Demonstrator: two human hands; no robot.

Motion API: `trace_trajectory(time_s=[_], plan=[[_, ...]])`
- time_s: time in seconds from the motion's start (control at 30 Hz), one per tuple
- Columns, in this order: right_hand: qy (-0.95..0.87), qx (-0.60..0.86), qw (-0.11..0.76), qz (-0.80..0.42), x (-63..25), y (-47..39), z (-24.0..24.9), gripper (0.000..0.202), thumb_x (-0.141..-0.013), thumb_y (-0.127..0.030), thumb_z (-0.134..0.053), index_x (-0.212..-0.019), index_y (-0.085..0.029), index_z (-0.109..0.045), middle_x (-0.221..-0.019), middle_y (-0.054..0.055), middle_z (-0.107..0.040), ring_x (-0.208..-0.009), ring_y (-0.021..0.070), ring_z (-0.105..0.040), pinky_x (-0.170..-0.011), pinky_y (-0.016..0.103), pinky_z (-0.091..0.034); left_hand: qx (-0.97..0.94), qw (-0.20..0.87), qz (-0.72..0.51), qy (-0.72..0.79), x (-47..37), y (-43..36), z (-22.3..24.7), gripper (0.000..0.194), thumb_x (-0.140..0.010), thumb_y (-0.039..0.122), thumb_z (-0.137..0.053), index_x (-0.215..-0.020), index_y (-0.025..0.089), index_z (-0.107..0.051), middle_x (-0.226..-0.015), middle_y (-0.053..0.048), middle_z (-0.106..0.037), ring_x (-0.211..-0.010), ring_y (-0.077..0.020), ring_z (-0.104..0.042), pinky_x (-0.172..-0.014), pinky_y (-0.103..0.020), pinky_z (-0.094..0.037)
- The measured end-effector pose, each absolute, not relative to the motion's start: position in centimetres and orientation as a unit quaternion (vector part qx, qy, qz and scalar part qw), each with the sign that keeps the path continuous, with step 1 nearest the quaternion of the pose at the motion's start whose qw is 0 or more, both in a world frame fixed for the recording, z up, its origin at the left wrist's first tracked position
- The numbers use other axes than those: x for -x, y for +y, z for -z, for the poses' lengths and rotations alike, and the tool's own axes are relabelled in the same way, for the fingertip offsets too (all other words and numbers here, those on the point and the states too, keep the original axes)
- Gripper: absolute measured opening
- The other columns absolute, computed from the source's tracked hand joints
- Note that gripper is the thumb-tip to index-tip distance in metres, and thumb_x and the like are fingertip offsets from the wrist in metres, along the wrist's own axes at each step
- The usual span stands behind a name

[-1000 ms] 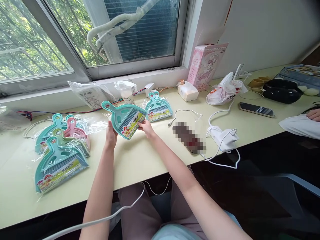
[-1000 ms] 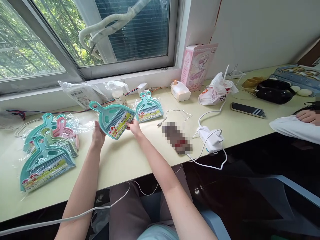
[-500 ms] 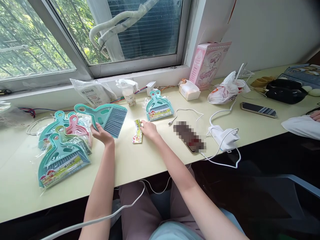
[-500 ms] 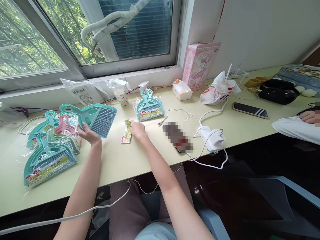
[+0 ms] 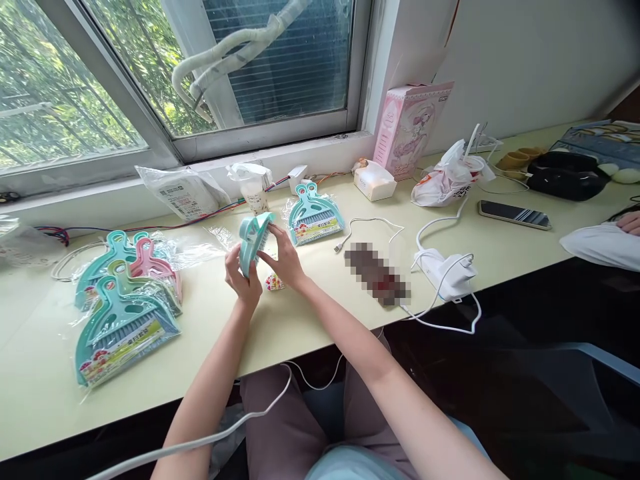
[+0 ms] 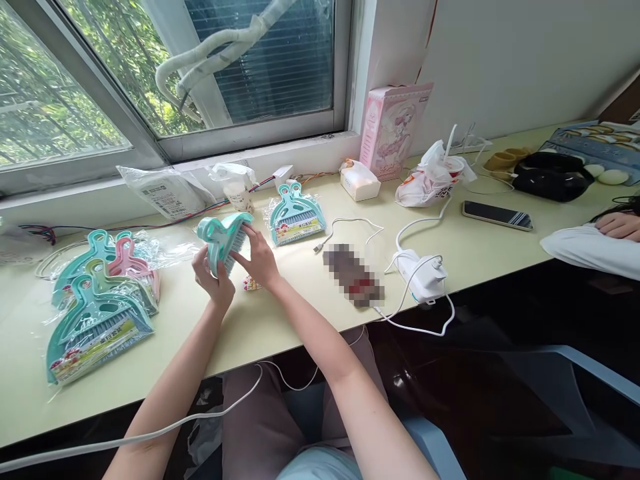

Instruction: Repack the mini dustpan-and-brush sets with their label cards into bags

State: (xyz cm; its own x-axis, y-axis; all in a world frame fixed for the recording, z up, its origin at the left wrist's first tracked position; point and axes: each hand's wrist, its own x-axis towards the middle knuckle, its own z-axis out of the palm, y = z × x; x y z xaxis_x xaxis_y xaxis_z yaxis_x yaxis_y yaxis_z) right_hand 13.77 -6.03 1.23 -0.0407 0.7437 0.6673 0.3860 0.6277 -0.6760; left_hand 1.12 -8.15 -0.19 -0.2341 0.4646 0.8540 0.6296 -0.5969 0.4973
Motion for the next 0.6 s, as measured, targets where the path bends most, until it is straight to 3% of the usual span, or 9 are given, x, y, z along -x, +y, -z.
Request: trace_trajectory(time_s=[0.13,0.27,0.47,0.6], plan=[[-0.708,0.367,0.564,-0.215,-14.4,-6.4,-1.8,0.069,-0.092,-0.039,-0.061,-0.152,-0.028,-0.03,-0.154,0.01,-0.042,-0.142,0.0244,-0.042,-0.113,0.041,-0.044,0.616,0.07,0.674,-0.401,-0.9,-7.8,0.5,0.045,-0.093,0.051,-0.048,-0.125,0.02,-0.052,-0.101,-0.009,-0.06,-0.085,-0.0209,-0.062,-0.078,-0.036,-0.05],[-0.716,0.349,0.546,-0.26,-14.5,-7.0,-2.6,0.062,-0.093,-0.033,-0.059,-0.15,-0.032,-0.035,-0.157,0.007,-0.039,-0.145,0.026,-0.039,-0.117,0.043,-0.04,0.62,0.036,0.673,-0.403,-0.5,-7.8,0.3,0.049,-0.09,0.055,-0.052,-0.124,0.019,-0.052,-0.103,-0.011,-0.06,-0.087,-0.0229,-0.062,-0.075,-0.037,-0.049],[-0.655,0.381,0.58,-0.297,-14.7,-6.7,-2.6,0.06,-0.087,-0.037,-0.069,-0.14,-0.028,-0.044,-0.141,0.011,-0.054,-0.129,0.025,-0.057,-0.11,0.041,-0.045,0.673,0.061,0.625,-0.391,0.1,-7.8,0.4,0.049,-0.09,0.055,-0.05,-0.123,0.018,-0.052,-0.109,-0.014,-0.063,-0.096,-0.0261,-0.064,-0.077,-0.038,-0.049],[-0.658,0.376,0.584,-0.29,-14.9,-6.5,-2.5,0.062,-0.083,-0.036,-0.074,-0.135,-0.025,-0.044,-0.137,0.012,-0.057,-0.124,0.0255,-0.061,-0.108,0.042,-0.046,0.704,0.096,0.593,-0.379,0.4,-7.8,0.6,0.049,-0.089,0.051,-0.053,-0.125,0.018,-0.05,-0.107,-0.015,-0.065,-0.096,-0.0264,-0.065,-0.071,-0.034,-0.049]])
